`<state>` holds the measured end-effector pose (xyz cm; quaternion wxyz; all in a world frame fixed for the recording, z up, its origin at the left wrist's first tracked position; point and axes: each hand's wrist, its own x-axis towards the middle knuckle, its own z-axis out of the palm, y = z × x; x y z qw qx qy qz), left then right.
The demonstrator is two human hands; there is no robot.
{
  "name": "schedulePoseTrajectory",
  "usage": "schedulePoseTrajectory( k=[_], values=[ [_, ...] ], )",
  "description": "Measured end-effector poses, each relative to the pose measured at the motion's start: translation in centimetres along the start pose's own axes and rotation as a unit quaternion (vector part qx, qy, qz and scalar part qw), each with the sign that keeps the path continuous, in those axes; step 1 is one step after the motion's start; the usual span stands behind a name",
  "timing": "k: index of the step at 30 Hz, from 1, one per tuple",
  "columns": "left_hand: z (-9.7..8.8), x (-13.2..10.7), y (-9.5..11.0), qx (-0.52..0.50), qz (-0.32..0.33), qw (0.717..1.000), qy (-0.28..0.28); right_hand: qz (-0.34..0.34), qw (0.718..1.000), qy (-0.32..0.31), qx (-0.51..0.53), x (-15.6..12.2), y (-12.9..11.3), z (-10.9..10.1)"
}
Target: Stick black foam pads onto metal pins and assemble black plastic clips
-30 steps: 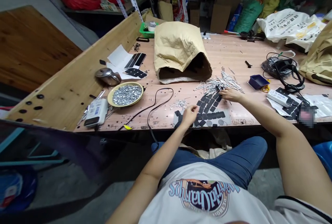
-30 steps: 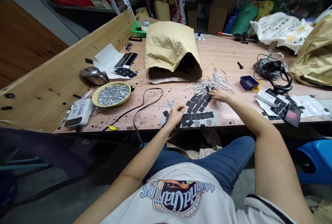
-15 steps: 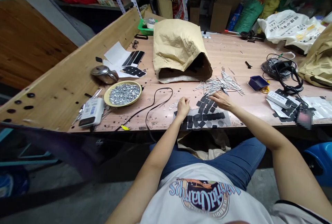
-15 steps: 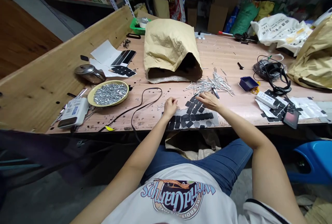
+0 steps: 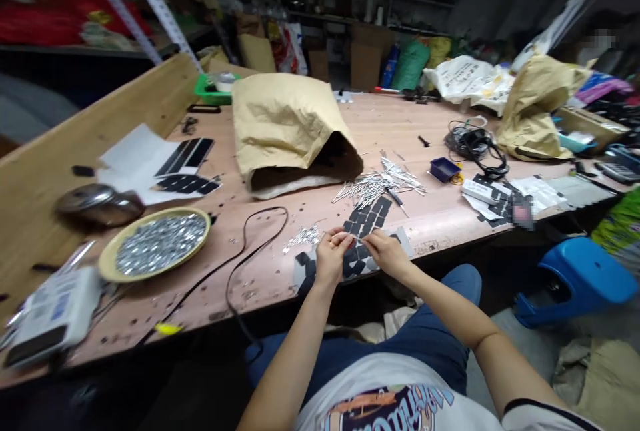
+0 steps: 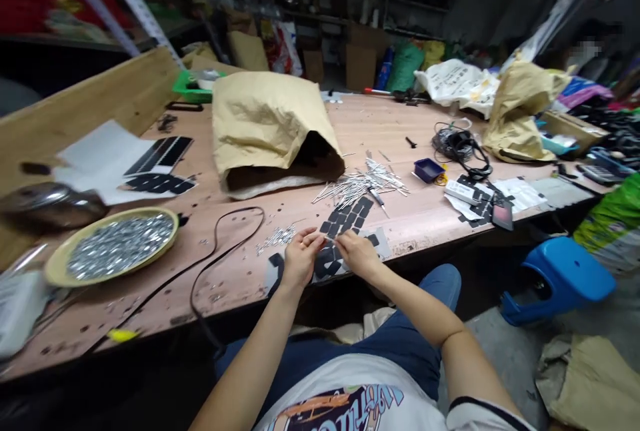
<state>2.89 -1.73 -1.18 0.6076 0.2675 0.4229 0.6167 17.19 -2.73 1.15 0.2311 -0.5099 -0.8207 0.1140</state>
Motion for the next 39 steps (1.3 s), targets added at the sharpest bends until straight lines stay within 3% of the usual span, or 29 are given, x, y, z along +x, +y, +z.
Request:
schedulePoseTrajectory(
  k=[11, 23, 31, 34, 37, 39],
  values=[
    [-0.4, -0.9, -0.9, 0.08, 0.037, 0.996, -0.021, 0.028, 0.999, 0.015, -0.005, -2.0, -0.8, 0.5],
    [-0.4, -1.6, -0.9, 0.08, 0.032, 0.996, -0.008, 0.028, 0.999, 0.011, -0.03, -2.7, -1.0, 0.6],
    [-1.2, -1.8, -1.2, 0.126, 0.056, 0.987, -0.078, 0.101, 0.988, 0.019, 0.118, -3.0, -1.4, 0.2],
    [-1.6, -1.9, -1.6, 0.137, 0.055, 0.983, -0.111, 0.174, 0.946, -0.034, 0.271, -3.1, -1.3, 0.0],
    [-1.8, -2.1, -1.9, 0.131, 0.04, 0.98, -0.142, 0.26, 0.842, -0.128, 0.455, -3.1, -1.1, 0.1],
    [-1.9, -2.1, -2.0, 0.122, 0.028, 0.982, -0.143, 0.273, 0.797, -0.144, 0.519, -3.3, -1.0, 0.1]
  ],
)
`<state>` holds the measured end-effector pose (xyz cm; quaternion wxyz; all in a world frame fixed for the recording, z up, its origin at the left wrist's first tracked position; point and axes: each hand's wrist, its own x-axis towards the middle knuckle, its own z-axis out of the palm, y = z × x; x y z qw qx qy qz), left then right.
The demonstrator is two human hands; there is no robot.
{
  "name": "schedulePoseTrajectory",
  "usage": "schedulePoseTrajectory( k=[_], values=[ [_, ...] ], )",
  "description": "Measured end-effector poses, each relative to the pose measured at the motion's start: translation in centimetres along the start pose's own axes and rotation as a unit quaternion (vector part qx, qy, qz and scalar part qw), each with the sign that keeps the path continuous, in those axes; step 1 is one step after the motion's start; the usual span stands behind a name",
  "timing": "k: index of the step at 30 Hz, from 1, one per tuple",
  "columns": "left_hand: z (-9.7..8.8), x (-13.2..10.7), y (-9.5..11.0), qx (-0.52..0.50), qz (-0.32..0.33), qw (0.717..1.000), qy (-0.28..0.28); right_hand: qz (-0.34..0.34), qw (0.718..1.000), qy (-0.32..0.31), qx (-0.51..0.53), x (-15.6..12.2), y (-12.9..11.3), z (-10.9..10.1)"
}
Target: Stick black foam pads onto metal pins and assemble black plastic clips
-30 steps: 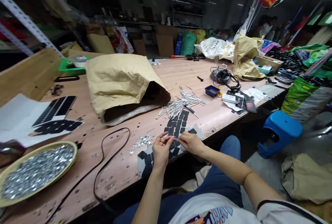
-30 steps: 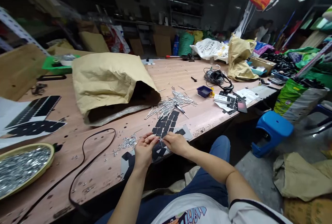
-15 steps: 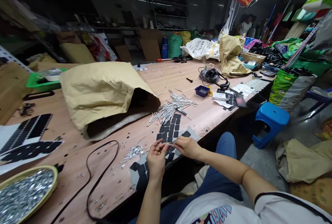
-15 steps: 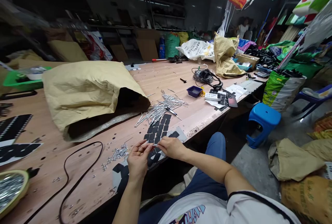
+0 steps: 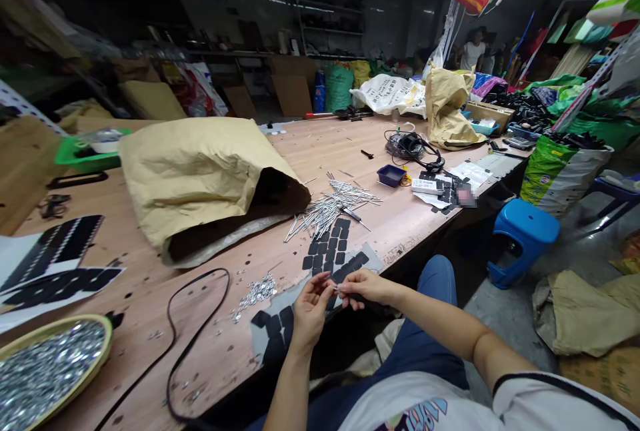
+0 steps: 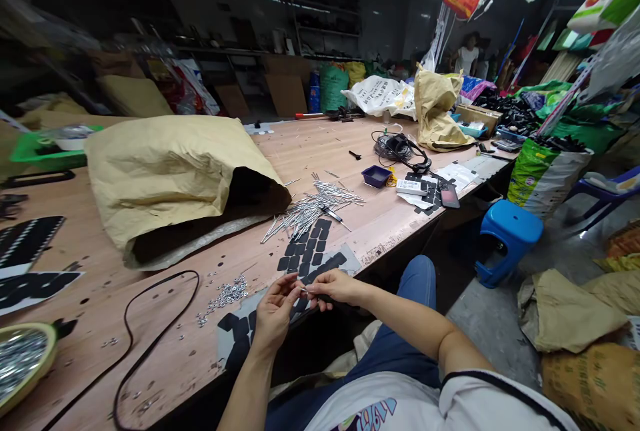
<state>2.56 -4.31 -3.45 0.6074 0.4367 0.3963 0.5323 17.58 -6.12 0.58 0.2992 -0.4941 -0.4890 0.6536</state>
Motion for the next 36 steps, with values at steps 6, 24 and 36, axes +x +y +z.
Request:
schedulePoseTrajectory(
  k=[6, 24, 36],
  values=[
    [0.0, 0.3, -0.2, -0.051, -0.035, 0.997, 0.053, -0.081, 0.994, 0.015, -0.07, -1.5, 0.8, -0.4],
    [-0.2, -0.5, 0.8, -0.002, -0.006, 1.0, -0.023, -0.119, 0.992, 0.008, 0.037, -2.0, 3.3, -0.7],
    [-0.2, 1.6, 0.2, -0.022, -0.033, 0.998, 0.055, -0.146, 0.961, 0.178, -0.154, -0.8, 2.4, -2.8]
  ],
)
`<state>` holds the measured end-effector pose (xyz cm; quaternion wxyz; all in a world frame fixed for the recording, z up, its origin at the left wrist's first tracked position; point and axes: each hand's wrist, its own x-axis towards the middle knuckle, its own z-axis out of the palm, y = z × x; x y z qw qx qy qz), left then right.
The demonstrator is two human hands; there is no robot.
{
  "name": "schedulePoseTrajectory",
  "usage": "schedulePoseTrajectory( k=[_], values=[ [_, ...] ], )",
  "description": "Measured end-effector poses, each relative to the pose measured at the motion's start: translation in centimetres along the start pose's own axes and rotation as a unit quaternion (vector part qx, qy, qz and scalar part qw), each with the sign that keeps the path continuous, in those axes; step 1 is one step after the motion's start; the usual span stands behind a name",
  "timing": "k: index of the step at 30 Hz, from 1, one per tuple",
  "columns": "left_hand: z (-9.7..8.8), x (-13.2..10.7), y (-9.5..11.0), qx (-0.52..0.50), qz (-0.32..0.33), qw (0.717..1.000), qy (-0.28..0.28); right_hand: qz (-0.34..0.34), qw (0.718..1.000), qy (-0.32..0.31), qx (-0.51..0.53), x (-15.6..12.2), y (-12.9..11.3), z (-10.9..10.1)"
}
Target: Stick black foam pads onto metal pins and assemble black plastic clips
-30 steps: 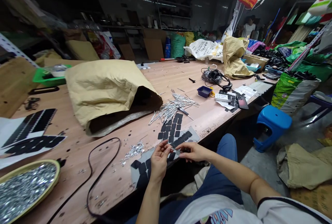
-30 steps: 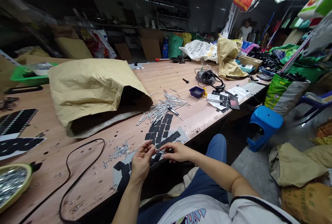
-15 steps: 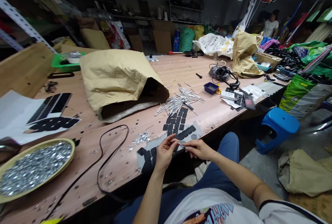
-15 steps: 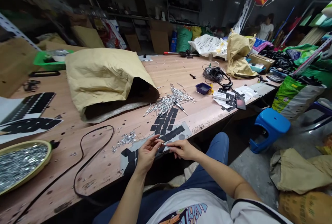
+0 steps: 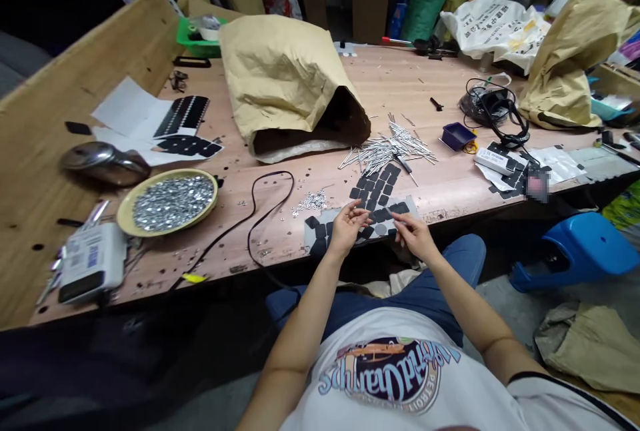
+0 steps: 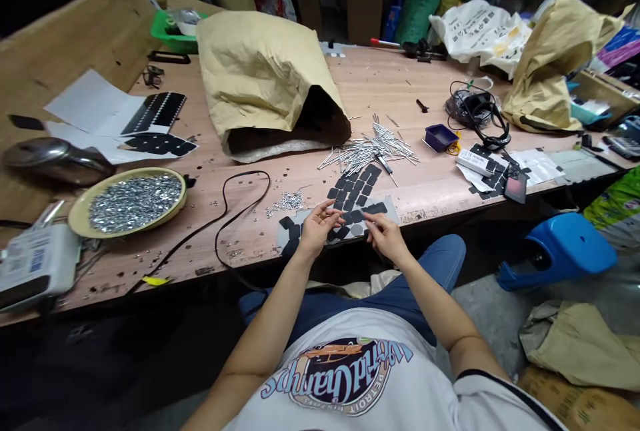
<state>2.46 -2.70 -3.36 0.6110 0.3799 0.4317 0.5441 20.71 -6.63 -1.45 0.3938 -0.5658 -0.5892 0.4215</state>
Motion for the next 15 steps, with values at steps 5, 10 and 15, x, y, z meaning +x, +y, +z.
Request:
schedulePoseTrajectory(
  k=[5, 10, 15],
  values=[
    [-1.2, 0.0, -0.4, 0.034, 0.0, 0.995, 0.096, -0.001, 0.967, 0.065, -0.246, 1.1, 1.8, -0.4],
    [-1.4, -0.3, 0.4, 0.059, 0.018, 0.989, 0.131, -0.008, 0.958, 0.032, -0.284, 0.6, 2.6, -0.1],
    [-0.7, -0.5, 1.0, 0.068, 0.026, 0.989, 0.131, -0.007, 0.962, 0.013, -0.271, 0.4, 3.0, -0.6]
  ],
)
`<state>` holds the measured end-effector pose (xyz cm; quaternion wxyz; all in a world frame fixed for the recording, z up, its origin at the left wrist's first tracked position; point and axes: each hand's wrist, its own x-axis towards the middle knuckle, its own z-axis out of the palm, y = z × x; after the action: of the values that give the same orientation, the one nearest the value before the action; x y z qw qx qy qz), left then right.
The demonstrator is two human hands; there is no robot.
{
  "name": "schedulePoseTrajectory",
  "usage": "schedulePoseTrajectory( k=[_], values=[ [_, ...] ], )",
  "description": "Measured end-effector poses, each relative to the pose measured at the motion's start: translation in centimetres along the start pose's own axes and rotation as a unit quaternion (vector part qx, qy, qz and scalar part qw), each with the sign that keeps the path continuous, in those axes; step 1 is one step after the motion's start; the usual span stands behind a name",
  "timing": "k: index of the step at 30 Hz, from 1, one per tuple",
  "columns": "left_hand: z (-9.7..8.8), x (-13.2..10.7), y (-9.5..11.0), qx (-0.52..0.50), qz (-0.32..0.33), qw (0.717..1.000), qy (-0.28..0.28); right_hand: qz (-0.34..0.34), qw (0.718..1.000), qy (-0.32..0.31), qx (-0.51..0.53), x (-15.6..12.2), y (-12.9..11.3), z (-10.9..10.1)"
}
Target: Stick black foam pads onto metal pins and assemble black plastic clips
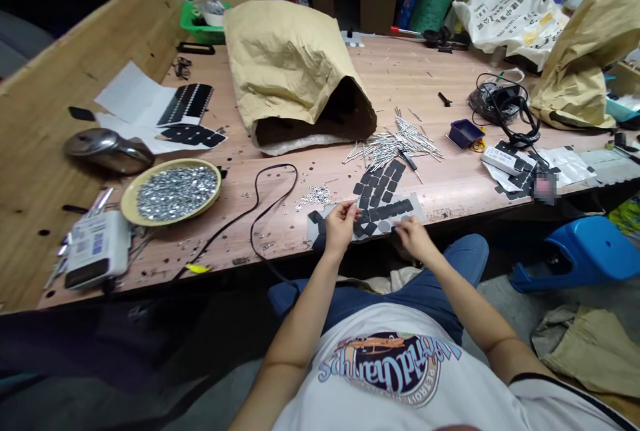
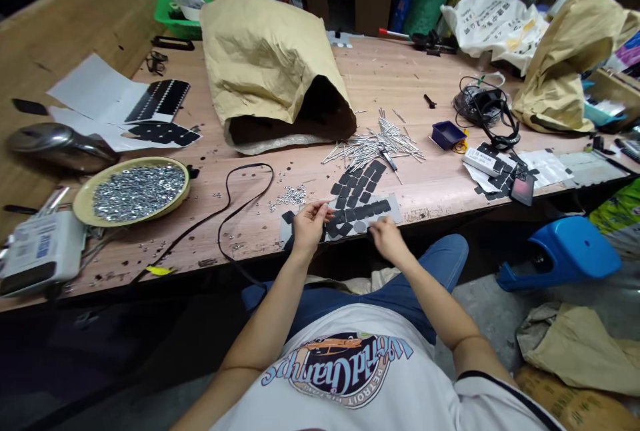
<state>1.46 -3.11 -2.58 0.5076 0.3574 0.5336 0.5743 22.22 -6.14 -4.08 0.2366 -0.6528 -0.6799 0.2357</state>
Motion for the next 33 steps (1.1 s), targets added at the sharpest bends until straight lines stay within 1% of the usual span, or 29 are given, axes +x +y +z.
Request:
schedulePoseTrajectory(
  k=[1, 2, 4, 5, 6, 8, 9, 10, 12, 13, 15, 17, 19, 22, 25, 28, 31, 33],
  values=[
    [0.1, -0.1, 0.1, 0.0, 0.003, 1.0, -0.006, -0.015, 1.0, -0.007, 0.013, 0.0, 0.1, 0.1],
    [0.2, -0.1, 0.1, -0.001, 0.006, 1.0, -0.012, -0.016, 1.0, 0.004, 0.019, 0.0, 0.2, 0.1],
    [0.3, -0.2, 0.1, -0.001, 0.015, 1.0, -0.021, 0.01, 0.998, 0.053, 0.019, 0.1, 0.3, 0.1],
    [0.3, -0.2, 0.1, -0.001, 0.017, 1.0, -0.022, 0.021, 0.998, 0.061, 0.023, 0.1, 0.4, 0.0],
    [0.3, -0.3, 0.1, 0.0, 0.016, 1.0, -0.023, 0.023, 0.998, 0.049, 0.032, 0.1, 0.4, 0.0],
    [0.3, -0.4, 0.2, 0.001, 0.014, 1.0, -0.025, 0.012, 0.998, -0.001, 0.056, 0.1, 0.5, -0.1],
    [0.3, -0.4, 0.3, 0.001, 0.013, 1.0, -0.028, 0.014, 0.998, -0.008, 0.06, 0.1, 0.5, -0.2],
    [0.4, -0.5, 0.3, 0.002, 0.015, 0.999, -0.031, 0.026, 0.998, 0.006, 0.058, 0.1, 0.5, -0.3],
    [0.5, -0.6, 0.4, 0.005, 0.018, 0.999, -0.036, 0.056, 0.996, 0.057, 0.048, 0.0, 0.5, -0.6],
    [0.6, -0.7, 0.4, 0.008, 0.018, 0.999, -0.038, 0.059, 0.995, 0.064, 0.052, -0.1, 0.3, -0.7],
    [0.9, -0.8, 0.2, 0.013, 0.006, 0.999, -0.047, 0.038, 0.995, 0.03, 0.088, -0.5, -0.2, -0.7],
    [1.5, -0.9, -0.1, 0.011, -0.021, 0.998, -0.066, 0.007, 0.99, -0.005, 0.139, -1.1, -1.1, -0.7],
    [2.3, -1.0, -0.4, -0.009, -0.061, 0.994, -0.092, -0.011, 0.985, 0.0, 0.174, -1.8, -2.2, -0.7],
    [3.3, -1.2, -0.7, -0.059, -0.117, 0.983, -0.126, -0.035, 0.981, 0.007, 0.192, -2.3, -3.5, -1.0],
    [4.1, -1.5, -0.7, -0.085, -0.118, 0.978, -0.151, -0.047, 0.978, -0.012, 0.202, -2.4, -4.1, -1.2],
    [4.4, -1.6, -0.8, -0.091, -0.096, 0.981, -0.142, -0.055, 0.976, -0.041, 0.205, -2.3, -4.3, -1.3],
    [4.1, -1.5, -1.0, -0.099, -0.09, 0.985, -0.107, -0.077, 0.976, -0.091, 0.184, -2.7, -4.3, -1.5],
    [3.8, -1.5, -1.2, -0.095, -0.085, 0.987, -0.094, -0.087, 0.977, -0.113, 0.159, -3.2, -4.3, -1.6]
  ],
)
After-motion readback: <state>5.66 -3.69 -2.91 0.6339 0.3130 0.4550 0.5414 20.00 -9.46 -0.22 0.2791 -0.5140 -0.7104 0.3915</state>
